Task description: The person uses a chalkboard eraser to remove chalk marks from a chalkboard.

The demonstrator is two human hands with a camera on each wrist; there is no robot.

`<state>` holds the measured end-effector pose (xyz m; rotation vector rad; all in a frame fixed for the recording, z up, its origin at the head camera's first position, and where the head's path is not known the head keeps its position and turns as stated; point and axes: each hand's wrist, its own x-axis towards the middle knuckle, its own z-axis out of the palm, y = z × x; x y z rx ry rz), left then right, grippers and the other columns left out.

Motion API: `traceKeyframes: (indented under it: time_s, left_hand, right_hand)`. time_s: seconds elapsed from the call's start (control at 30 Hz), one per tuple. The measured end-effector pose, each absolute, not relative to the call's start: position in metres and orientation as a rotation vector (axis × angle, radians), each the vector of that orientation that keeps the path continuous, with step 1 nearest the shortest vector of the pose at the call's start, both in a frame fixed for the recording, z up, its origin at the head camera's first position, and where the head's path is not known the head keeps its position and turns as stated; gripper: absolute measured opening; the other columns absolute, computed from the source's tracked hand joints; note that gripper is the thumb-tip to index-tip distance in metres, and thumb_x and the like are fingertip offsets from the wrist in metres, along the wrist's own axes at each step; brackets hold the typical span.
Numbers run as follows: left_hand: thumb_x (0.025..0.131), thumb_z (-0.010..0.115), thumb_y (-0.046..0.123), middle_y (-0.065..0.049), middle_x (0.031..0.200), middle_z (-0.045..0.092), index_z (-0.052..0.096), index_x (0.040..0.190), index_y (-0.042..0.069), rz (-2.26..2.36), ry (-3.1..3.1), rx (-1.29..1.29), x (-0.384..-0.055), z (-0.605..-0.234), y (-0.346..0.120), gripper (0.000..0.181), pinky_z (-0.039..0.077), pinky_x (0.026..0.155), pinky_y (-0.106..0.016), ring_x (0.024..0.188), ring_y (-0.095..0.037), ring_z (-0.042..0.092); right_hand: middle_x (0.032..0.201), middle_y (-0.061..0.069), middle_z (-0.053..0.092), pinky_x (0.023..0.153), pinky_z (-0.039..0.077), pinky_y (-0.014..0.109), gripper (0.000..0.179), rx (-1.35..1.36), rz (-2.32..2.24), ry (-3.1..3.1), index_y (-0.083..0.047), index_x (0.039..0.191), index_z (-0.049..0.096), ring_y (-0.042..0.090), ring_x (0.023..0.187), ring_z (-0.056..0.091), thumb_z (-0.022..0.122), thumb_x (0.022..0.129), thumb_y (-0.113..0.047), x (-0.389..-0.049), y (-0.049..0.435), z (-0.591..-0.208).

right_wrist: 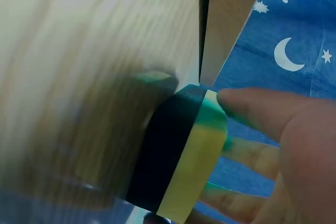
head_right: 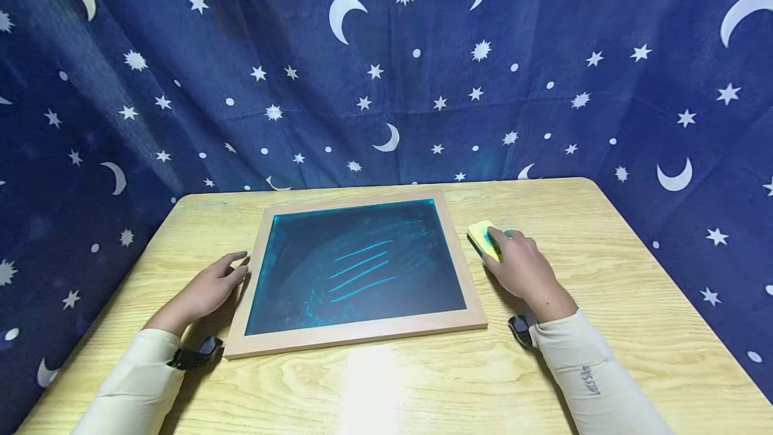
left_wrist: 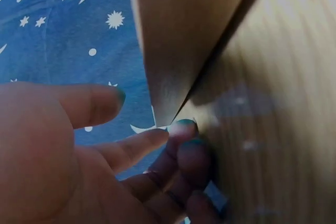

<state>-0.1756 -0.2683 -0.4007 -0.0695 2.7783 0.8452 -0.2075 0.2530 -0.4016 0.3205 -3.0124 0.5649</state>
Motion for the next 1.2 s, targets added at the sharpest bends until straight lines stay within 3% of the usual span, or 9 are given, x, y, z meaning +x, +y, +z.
traceKeyframes:
  time_s: [0.23, 0.47, 0.6, 0.77, 0.9, 1.03, 1.2]
  left_hand:
    - [0.108, 0.036, 0.031, -0.033, 0.151, 0.040, 0.025, 0.155, -0.003, 0.915, 2.746, 0.014, -0.178, -0.409, -0.271, 0.059, 0.039, 0.107, -0.062, 0.136, -0.052, 0.043]
    - [0.108, 0.037, 0.023, -0.034, 0.150, 0.040, 0.025, 0.154, -0.007, 0.924, 2.751, 0.126, -0.178, -0.410, -0.270, 0.056, 0.037, 0.109, -0.063, 0.135, -0.052, 0.043]
    - [0.108, 0.035, 0.024, -0.035, 0.152, 0.035, 0.025, 0.154, -0.007, 0.867, 2.763, 0.131, -0.177, -0.409, -0.270, 0.057, 0.028, 0.112, -0.066, 0.141, -0.054, 0.033]
    - [0.107, 0.033, 0.028, -0.034, 0.152, 0.034, 0.024, 0.156, -0.002, 0.800, 2.773, 0.070, -0.176, -0.411, -0.269, 0.058, 0.025, 0.111, -0.071, 0.142, -0.054, 0.030]
    - [0.107, 0.032, 0.030, -0.033, 0.151, 0.036, 0.024, 0.157, 0.000, 0.778, 2.781, 0.059, -0.176, -0.412, -0.268, 0.058, 0.025, 0.110, -0.072, 0.140, -0.054, 0.033]
    - [0.107, 0.032, 0.028, -0.029, 0.138, 0.047, 0.025, 0.157, 0.000, 0.774, 2.798, 0.067, -0.174, -0.413, -0.267, 0.057, 0.030, 0.106, -0.072, 0.128, -0.048, 0.047]
    - [0.107, 0.033, 0.026, -0.027, 0.130, 0.050, 0.026, 0.156, -0.001, 0.789, 2.802, 0.068, -0.173, -0.412, -0.267, 0.057, 0.031, 0.104, -0.072, 0.121, -0.044, 0.051]
  right_hand:
    - [0.128, 0.035, 0.059, 0.104, 0.038, 0.066, 0.052, 0.404, 0.521, -2.996, 0.008, 0.141, 0.048, 0.055, 0.120, 0.052, 0.061, 0.098, -0.018, -0.208, 0.254, -0.405]
    - [0.127, 0.036, 0.058, 0.103, 0.039, 0.067, 0.053, 0.421, 0.527, -2.989, 0.008, 0.142, 0.047, 0.056, 0.119, 0.053, 0.061, 0.097, -0.015, -0.207, 0.255, -0.403]
    - [0.125, 0.037, 0.059, 0.101, 0.040, 0.067, 0.054, 0.410, 0.529, -2.987, 0.009, 0.142, 0.046, 0.056, 0.116, 0.054, 0.061, 0.096, -0.014, -0.206, 0.254, -0.402]
    - [0.125, 0.039, 0.057, 0.097, 0.041, 0.068, 0.056, 0.344, 0.555, -2.986, 0.010, 0.144, 0.043, 0.055, 0.114, 0.055, 0.058, 0.094, -0.012, -0.204, 0.251, -0.397]
    - [0.129, 0.037, 0.055, 0.097, 0.041, 0.068, 0.056, 0.316, 0.594, -2.948, 0.006, 0.146, 0.044, 0.054, 0.117, 0.053, 0.056, 0.096, -0.017, -0.198, 0.246, -0.390]
    - [0.131, 0.034, 0.056, 0.096, 0.042, 0.067, 0.055, 0.317, 0.637, -2.913, -0.001, 0.147, 0.046, 0.051, 0.120, 0.053, 0.056, 0.099, -0.025, -0.191, 0.235, -0.383]
    - [0.133, 0.030, 0.056, 0.092, 0.046, 0.065, 0.053, 0.342, 0.608, -2.920, -0.006, 0.147, 0.049, 0.047, 0.117, 0.056, 0.055, 0.097, -0.021, -0.182, 0.217, -0.377]
